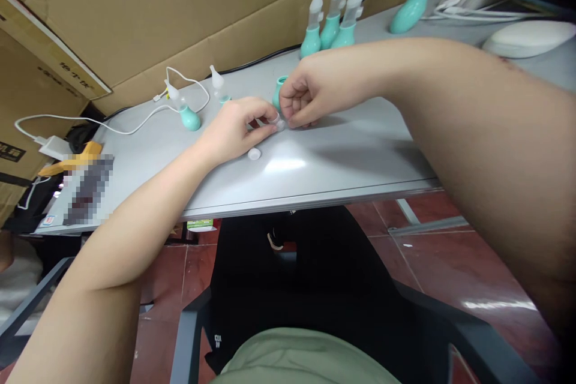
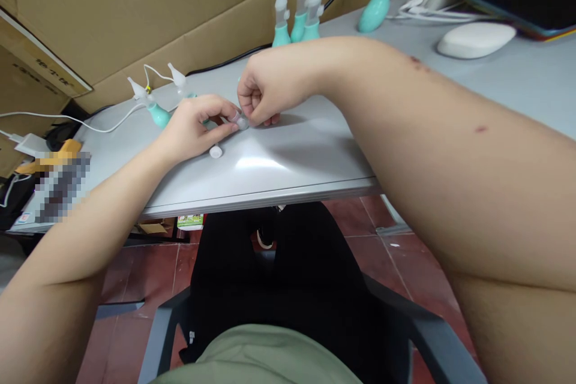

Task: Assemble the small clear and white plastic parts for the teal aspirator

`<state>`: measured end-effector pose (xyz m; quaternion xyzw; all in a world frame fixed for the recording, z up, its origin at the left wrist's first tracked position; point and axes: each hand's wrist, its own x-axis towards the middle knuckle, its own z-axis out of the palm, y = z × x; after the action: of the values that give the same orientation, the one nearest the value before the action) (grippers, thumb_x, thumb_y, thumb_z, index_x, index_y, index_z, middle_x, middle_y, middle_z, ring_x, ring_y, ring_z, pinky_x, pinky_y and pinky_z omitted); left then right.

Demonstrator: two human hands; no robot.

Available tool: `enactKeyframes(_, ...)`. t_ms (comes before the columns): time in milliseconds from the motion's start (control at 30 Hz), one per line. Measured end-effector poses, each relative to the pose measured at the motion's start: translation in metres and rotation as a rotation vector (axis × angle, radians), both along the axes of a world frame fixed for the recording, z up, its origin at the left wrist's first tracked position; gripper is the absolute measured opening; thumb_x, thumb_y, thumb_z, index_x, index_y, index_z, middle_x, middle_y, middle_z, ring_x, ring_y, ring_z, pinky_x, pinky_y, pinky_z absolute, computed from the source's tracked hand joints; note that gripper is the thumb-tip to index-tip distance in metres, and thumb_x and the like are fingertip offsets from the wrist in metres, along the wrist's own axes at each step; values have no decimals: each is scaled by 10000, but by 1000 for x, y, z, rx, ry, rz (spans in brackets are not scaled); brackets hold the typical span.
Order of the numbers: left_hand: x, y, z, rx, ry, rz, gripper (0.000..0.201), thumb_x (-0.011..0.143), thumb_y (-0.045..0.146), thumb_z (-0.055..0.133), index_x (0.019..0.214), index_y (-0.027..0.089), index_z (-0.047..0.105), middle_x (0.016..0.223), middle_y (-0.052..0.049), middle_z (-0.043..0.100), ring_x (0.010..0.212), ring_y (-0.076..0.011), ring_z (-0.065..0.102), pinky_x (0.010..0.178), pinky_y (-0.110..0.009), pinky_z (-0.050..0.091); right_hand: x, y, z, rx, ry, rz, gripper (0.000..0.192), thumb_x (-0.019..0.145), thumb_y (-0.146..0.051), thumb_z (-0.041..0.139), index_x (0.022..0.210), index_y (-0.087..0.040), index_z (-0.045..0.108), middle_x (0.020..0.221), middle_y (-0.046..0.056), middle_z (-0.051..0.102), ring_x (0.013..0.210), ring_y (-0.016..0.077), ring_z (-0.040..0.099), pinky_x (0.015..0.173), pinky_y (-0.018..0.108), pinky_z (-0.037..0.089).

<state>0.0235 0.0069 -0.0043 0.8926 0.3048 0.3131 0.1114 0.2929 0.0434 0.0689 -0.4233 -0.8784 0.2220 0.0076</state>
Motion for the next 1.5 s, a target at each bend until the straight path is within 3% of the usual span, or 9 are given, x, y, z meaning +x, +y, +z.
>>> enactKeyframes(167, -3, 0, -6, -10, -151, 22, 52, 1096, 275, 875, 1106, 234, 905, 1091, -78, 938, 944, -204, 864, 886, -368, 756, 3, -5, 1, 20, 101, -31, 169, 1103, -137, 929, 1007, -263, 869, 885, -16, 881, 828, 225, 768, 932, 406, 607)
enactKeyframes(300, -9, 6, -18, -69, -224, 84, 301, 1163, 551, 857, 1108, 255, 853, 1081, -82, 924, 891, -199, 848, 820, -385, 749, 9, -3, 0, 29, 242, -59, 172, 1089, -195, 931, 988, -323, 878, 915, -13, 901, 893, 255, 834, 1089, 492, 719)
enactKeyframes(467, -13, 13, -23, -89, -264, 157, 661, 1106, 935, 823, 1084, 275, 799, 1074, -75, 900, 896, -213, 845, 814, -420, 740, 10, -1, -3, -108, 450, 5, 117, 1056, -194, 965, 1022, -289, 906, 936, 3, 900, 925, 251, 877, 1008, 427, 773)
enactKeyframes(700, -9, 6, -17, -120, -322, 121, 821, 1016, 1097, 814, 1064, 278, 847, 1058, -65, 922, 892, -212, 874, 809, -420, 759, -2, -10, -7, -213, 667, -80, 276, 1098, 63, 871, 979, -186, 868, 898, 12, 894, 786, 121, 812, 793, 212, 670)
enactKeyframes(900, -8, 1, -14, -88, -295, 153, 849, 1040, 1131, 736, 1086, 291, 848, 1071, -57, 921, 920, -225, 891, 851, -458, 777, 0, -5, -14, -213, 718, 11, 171, 1092, -62, 983, 1018, -198, 910, 959, 13, 916, 804, 133, 818, 834, 229, 703)
enactKeyframes(1033, -9, -1, -12, -65, -286, 169, 863, 1038, 1136, 735, 1066, 283, 856, 1064, -55, 917, 923, -217, 887, 867, -450, 790, -1, -7, -13, -213, 717, 1, 207, 1090, -15, 950, 998, -195, 905, 950, 10, 912, 809, 129, 826, 830, 219, 707)
enactKeyframes(1167, -12, 8, -16, 27, -342, 48, 702, 1116, 966, 838, 1068, 267, 884, 1013, -37, 907, 863, -188, 886, 783, -376, 781, -3, -8, -12, -218, 739, 46, 257, 1093, 36, 908, 964, -186, 895, 891, -22, 894, 755, 91, 809, 756, 159, 683)
enactKeyframes(1367, -17, 20, -21, 218, -366, -157, 221, 1201, 490, 959, 1122, 287, 921, 986, -11, 934, 798, -141, 886, 718, -257, 739, -6, -8, -15, -305, 802, 80, 376, 1079, 179, 810, 915, -150, 887, 839, -3, 893, 677, 71, 820, 659, 118, 654)
enactKeyframes(1500, -16, 17, -19, 241, -386, -169, 214, 1204, 501, 957, 1147, 296, 930, 999, -9, 938, 809, -148, 900, 725, -264, 750, -5, -11, -12, -309, 804, 68, 375, 1073, 163, 861, 901, -168, 898, 824, -14, 891, 682, 71, 821, 674, 114, 661)
